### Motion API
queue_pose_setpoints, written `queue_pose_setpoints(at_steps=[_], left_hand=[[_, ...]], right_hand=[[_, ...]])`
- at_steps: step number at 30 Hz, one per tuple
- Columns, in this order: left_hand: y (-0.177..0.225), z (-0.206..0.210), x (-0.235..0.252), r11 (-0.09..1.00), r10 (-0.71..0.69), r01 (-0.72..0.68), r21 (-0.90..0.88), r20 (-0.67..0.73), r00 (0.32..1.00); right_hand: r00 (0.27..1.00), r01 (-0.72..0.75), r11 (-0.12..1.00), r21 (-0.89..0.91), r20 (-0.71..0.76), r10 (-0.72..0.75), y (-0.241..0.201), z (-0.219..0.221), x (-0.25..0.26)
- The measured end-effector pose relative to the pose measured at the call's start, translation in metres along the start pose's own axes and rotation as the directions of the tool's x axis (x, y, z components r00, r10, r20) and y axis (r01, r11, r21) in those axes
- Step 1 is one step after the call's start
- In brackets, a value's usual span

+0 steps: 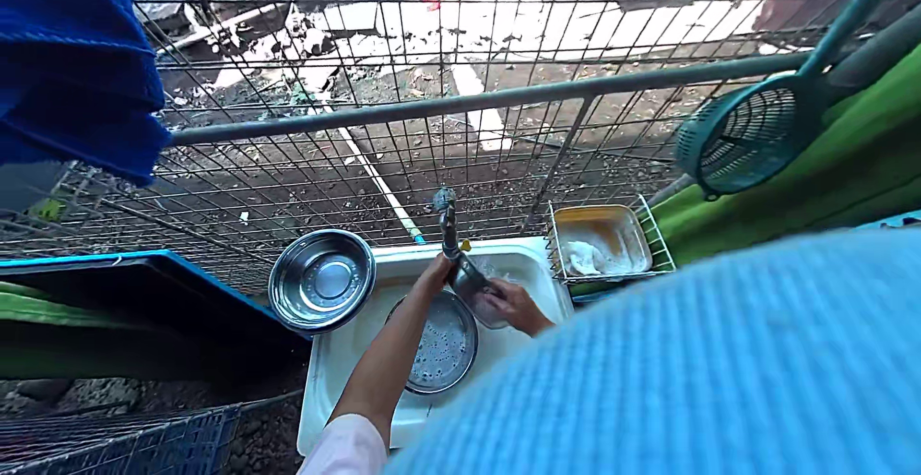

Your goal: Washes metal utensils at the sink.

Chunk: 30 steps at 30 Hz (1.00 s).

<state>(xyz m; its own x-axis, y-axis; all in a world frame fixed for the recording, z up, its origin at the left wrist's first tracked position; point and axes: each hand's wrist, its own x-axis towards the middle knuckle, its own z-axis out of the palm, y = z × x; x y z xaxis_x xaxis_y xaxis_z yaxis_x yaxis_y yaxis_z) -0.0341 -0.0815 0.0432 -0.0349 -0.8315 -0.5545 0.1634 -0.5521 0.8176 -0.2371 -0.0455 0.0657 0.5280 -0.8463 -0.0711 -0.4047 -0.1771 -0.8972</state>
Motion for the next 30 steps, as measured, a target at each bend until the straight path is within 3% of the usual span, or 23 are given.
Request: queue_pose_setpoints(at_steps=[2, 4, 6, 8, 10, 11, 13, 15, 17, 19, 22, 25, 28, 30], left_hand=[[-0.002, 0.005, 0.000, 0.999, 0.002, -0.005, -0.045, -0.070, 0.998], [-0.020, -0.003, 0.013, 0.992, 0.001, -0.009, -0.124, -0.066, 0.998], [-0.031, -0.013, 0.015, 0.996, 0.053, -0.060, -0.068, -0.110, 0.993], [-0.041, -0.027, 0.016, 0.995, 0.090, -0.094, -0.021, -0.150, 0.985], [-0.045, -0.040, 0.008, 0.994, 0.092, -0.102, -0.045, -0.185, 0.979], [-0.046, -0.046, 0.002, 0.991, 0.104, -0.121, -0.061, -0.231, 0.967], [-0.045, -0.053, -0.016, 0.986, 0.127, -0.158, -0.060, -0.355, 0.926], [-0.045, -0.055, -0.032, 0.980, 0.144, -0.189, -0.054, -0.457, 0.877], [-0.043, -0.054, -0.045, 0.973, 0.142, -0.215, -0.088, -0.508, 0.850], [-0.038, -0.055, -0.058, 0.966, 0.137, -0.232, -0.114, -0.533, 0.835], [-0.021, -0.063, -0.085, 0.968, 0.090, -0.198, -0.152, -0.530, 0.844], [-0.007, -0.083, -0.111, 0.949, 0.143, -0.259, -0.180, -0.484, 0.863], [0.020, -0.102, -0.151, 0.933, 0.258, -0.345, -0.106, -0.472, 0.843], [0.035, -0.115, -0.179, 0.910, 0.378, -0.413, 0.036, -0.483, 0.790]], right_hand=[[0.972, -0.020, 0.954, 0.300, -0.216, 0.088, 0.001, -0.018, 0.002], [0.911, -0.017, 0.839, 0.544, -0.337, 0.237, 0.007, -0.031, 0.010], [0.833, -0.037, 0.822, 0.569, -0.437, 0.340, 0.028, -0.032, 0.024], [0.771, -0.244, 0.886, 0.394, -0.475, 0.424, 0.053, -0.028, 0.037], [0.798, -0.398, 0.883, 0.249, -0.381, 0.467, 0.064, -0.014, 0.045], [0.836, -0.370, 0.906, 0.203, -0.353, 0.421, 0.062, 0.002, 0.047], [0.926, -0.163, 0.986, 0.046, -0.338, 0.168, 0.053, 0.047, 0.049], [0.966, 0.067, 0.981, -0.185, -0.234, -0.110, 0.029, 0.089, 0.047], [0.976, 0.165, 0.928, -0.335, -0.078, -0.201, -0.001, 0.107, 0.055], [0.985, 0.152, 0.934, -0.324, -0.031, -0.171, -0.018, 0.100, 0.079], [0.995, -0.060, 0.984, -0.171, -0.085, 0.046, -0.014, 0.072, 0.112], [0.960, -0.241, 0.955, -0.176, 0.099, 0.261, 0.001, 0.060, 0.108], [0.943, -0.156, 0.964, -0.214, 0.259, 0.210, 0.042, 0.083, 0.061], [0.819, 0.002, 0.952, -0.306, 0.546, 0.173, 0.067, 0.105, 0.019]])
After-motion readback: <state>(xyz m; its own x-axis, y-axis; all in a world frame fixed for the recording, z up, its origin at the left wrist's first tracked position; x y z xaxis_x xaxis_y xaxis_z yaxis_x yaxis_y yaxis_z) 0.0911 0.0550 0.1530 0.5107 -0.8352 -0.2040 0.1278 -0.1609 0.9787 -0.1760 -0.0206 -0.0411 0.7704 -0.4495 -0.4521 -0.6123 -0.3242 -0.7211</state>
